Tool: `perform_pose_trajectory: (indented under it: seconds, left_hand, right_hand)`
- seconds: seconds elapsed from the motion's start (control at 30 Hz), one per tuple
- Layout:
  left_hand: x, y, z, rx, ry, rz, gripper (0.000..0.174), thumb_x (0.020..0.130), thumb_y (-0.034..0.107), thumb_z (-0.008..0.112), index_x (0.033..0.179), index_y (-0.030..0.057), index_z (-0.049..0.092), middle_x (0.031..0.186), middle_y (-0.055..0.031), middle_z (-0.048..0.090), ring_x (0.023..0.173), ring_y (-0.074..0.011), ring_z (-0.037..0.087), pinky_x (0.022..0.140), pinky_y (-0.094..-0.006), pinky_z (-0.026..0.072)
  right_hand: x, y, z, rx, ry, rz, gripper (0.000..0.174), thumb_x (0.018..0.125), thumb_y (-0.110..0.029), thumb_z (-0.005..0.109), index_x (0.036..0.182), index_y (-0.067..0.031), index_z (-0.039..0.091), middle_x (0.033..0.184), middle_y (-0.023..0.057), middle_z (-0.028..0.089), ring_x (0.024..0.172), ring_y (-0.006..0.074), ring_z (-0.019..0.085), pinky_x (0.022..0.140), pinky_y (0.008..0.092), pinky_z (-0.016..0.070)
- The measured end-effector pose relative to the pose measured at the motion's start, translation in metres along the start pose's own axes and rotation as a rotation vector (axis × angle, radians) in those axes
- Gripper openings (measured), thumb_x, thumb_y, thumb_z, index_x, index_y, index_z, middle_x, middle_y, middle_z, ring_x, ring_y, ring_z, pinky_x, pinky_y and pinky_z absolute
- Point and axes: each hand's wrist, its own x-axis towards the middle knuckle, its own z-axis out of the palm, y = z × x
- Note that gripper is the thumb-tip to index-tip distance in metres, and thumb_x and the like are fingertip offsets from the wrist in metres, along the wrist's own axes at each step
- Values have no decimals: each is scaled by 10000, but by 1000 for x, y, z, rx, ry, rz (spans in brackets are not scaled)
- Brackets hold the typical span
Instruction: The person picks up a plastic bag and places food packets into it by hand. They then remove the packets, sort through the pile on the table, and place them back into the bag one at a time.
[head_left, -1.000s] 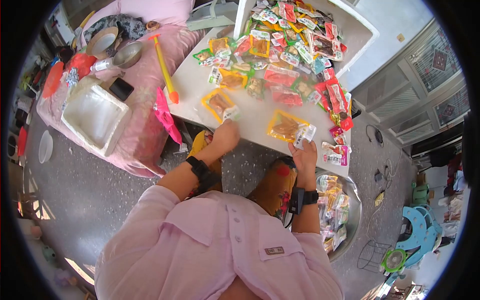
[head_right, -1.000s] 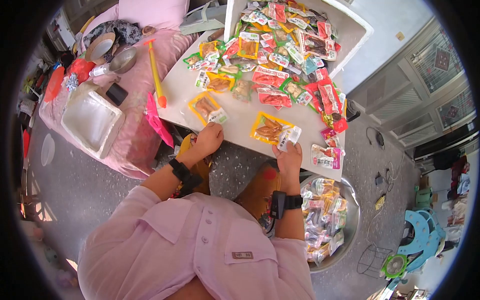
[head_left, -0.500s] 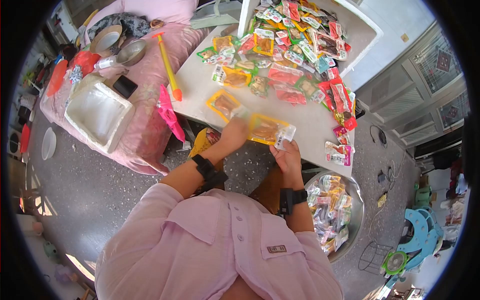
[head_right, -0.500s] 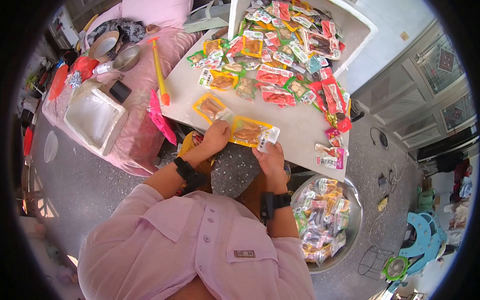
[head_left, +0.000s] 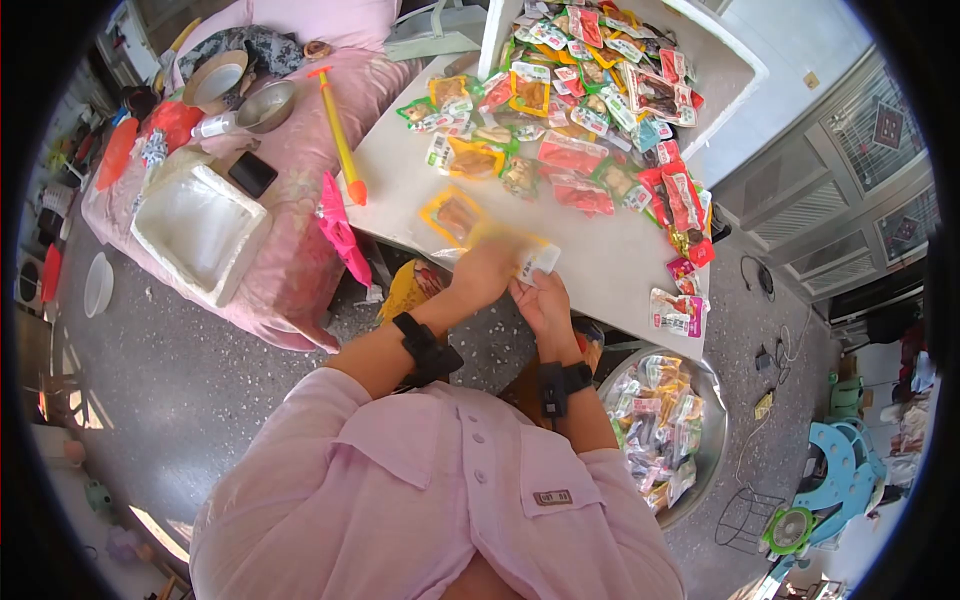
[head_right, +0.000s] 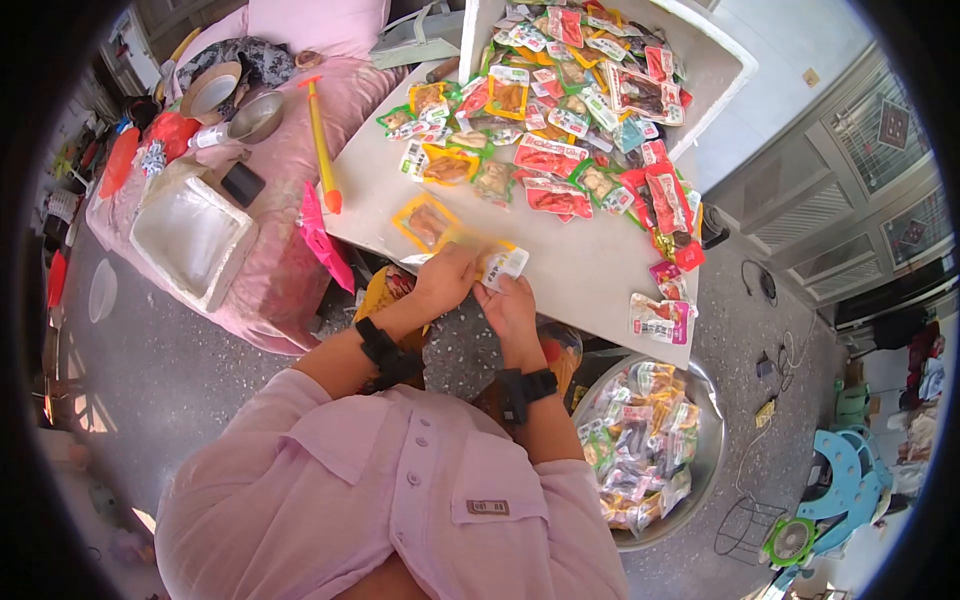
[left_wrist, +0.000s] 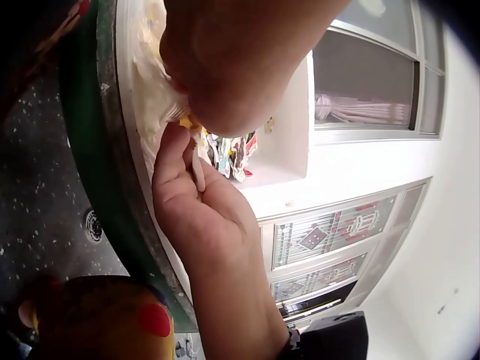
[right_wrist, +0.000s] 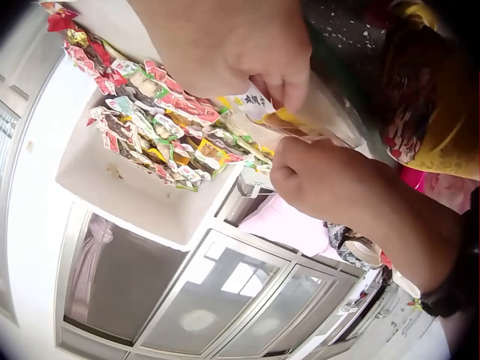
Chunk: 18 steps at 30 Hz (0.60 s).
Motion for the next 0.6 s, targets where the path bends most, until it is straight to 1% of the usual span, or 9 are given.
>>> perform_pose_trajectory:
  seconds: [0.03,0.13,0.23,0.33,0.37,0.43,0.53,0.57,0.6]
  left_hand:
    - [0,-7,8,10,-2,-8,97,730,123,485,737,27,494,718,-192,509,702,-364,510,589,-444,409]
    - [0,-13,12,34,-49,-21,108,729,138,490,730,30,498,710,-193,510,679,-373,508,581,-452,406]
    - [-1,-20,15,18,-76,-18,118,730,145,494,713,28,497,720,-194,511,669,-377,506,579,-451,405]
    - [-1,-19,15,-23,-80,-22,123,733,149,497,717,28,506,743,-188,514,674,-368,510,584,-438,409]
    - [0,-18,15,-37,-80,-25,124,734,151,497,722,29,512,751,-186,515,677,-363,511,587,-433,411]
    - [-1,-22,14,-44,-102,22,118,729,147,508,749,31,524,761,-177,516,684,-352,514,597,-417,416]
    - [5,-28,2,-99,-120,90,127,719,134,525,791,30,533,762,-166,516,717,-339,514,620,-398,418]
    - [7,-30,-3,-127,-124,111,135,716,129,531,806,29,535,760,-163,516,733,-336,513,629,-393,419]
    - [12,-36,-9,-63,-51,135,141,713,126,535,810,24,532,763,-163,517,747,-335,512,641,-393,418]
  right_hand:
    - [6,6,2,-28,-60,29,239,796,-41,400,1035,-31,392,1038,118,487,889,252,528,730,403,481]
    - [11,1,21,-493,14,143,189,804,-79,402,982,-20,430,911,100,535,749,217,563,606,344,496]
    - [12,-11,32,-1118,39,143,153,821,-114,388,913,-44,489,731,51,531,578,134,510,484,248,426]
    - [29,-3,14,-1220,-153,104,162,818,-136,389,830,-36,516,648,40,512,514,117,473,453,234,389]
    - [33,-4,8,-1276,-182,131,162,811,-136,401,832,-28,519,654,44,515,518,117,473,455,233,391]
    - [29,-10,16,-1383,-243,181,168,796,-137,423,836,-11,527,665,50,519,524,117,473,458,230,393]
    - [31,-17,9,-1461,-227,88,190,769,-116,462,896,14,520,671,67,527,531,121,491,466,230,402]
    - [29,-18,5,-1404,-170,-1,200,766,-113,469,910,17,516,671,70,529,534,121,496,469,231,405]
    - [26,-19,1,-1345,-112,-87,210,763,-109,476,924,21,512,671,73,531,537,121,502,472,233,408]
